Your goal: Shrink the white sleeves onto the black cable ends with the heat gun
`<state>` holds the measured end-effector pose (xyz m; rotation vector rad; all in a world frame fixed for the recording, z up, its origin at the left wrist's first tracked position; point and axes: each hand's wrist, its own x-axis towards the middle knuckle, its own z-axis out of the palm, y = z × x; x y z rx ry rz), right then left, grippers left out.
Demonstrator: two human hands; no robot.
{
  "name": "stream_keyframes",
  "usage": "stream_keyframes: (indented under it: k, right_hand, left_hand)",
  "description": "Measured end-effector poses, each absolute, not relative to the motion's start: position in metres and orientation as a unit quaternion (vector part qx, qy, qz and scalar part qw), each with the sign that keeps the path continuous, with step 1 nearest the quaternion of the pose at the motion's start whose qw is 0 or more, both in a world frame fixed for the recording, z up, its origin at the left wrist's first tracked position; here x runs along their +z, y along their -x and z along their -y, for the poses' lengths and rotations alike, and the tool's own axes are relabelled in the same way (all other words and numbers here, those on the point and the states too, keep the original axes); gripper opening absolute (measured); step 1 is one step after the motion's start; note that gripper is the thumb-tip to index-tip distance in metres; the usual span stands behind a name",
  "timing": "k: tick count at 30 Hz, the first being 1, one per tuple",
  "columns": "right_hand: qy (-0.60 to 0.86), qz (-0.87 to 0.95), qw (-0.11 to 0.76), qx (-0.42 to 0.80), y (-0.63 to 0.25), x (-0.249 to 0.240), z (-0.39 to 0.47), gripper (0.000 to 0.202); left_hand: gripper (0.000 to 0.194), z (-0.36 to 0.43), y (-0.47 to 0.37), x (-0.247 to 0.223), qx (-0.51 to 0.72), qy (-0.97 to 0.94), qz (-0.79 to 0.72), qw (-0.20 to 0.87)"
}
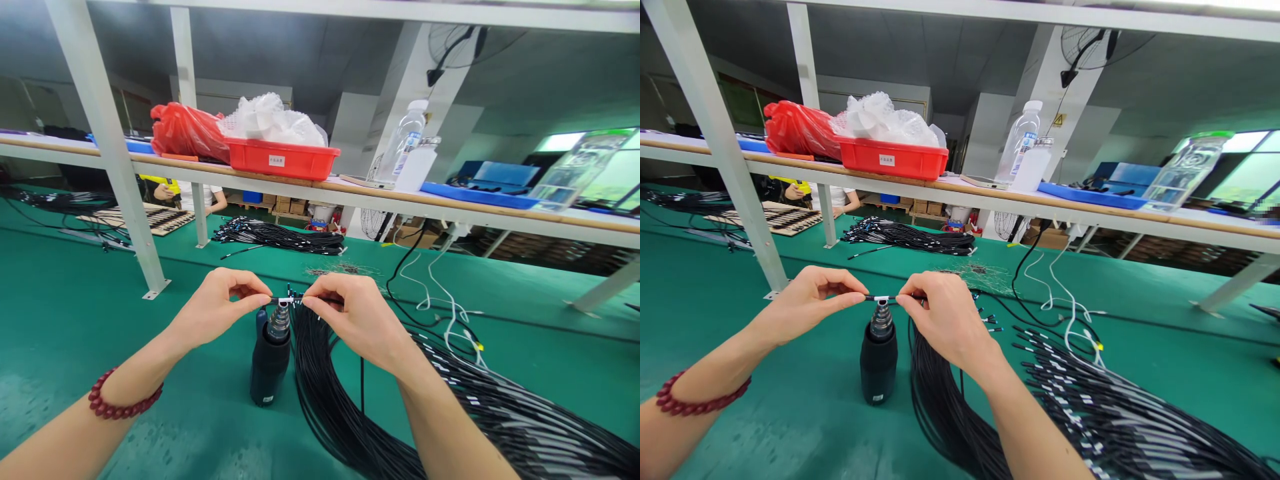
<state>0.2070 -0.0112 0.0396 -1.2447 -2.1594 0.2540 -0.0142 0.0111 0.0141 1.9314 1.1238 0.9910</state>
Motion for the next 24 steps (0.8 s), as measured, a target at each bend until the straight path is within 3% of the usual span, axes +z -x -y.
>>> stream_keyframes:
  k: [13, 24]
  right_hand:
    - [0.488, 0.818, 0.295, 0.071, -0.205, 0.037, 0.011, 0.015]
    - [0.459, 0.802, 0.335, 0.185, -0.214, 0.037, 0.035, 0.028]
  left_hand:
    - [0.010, -0.011, 0.012, 0.012, 0.395, -0.761, -0.437, 0.273]
    - [0.019, 0.023, 0.015, 0.026, 0.431, -0.716, -0.409, 0.366]
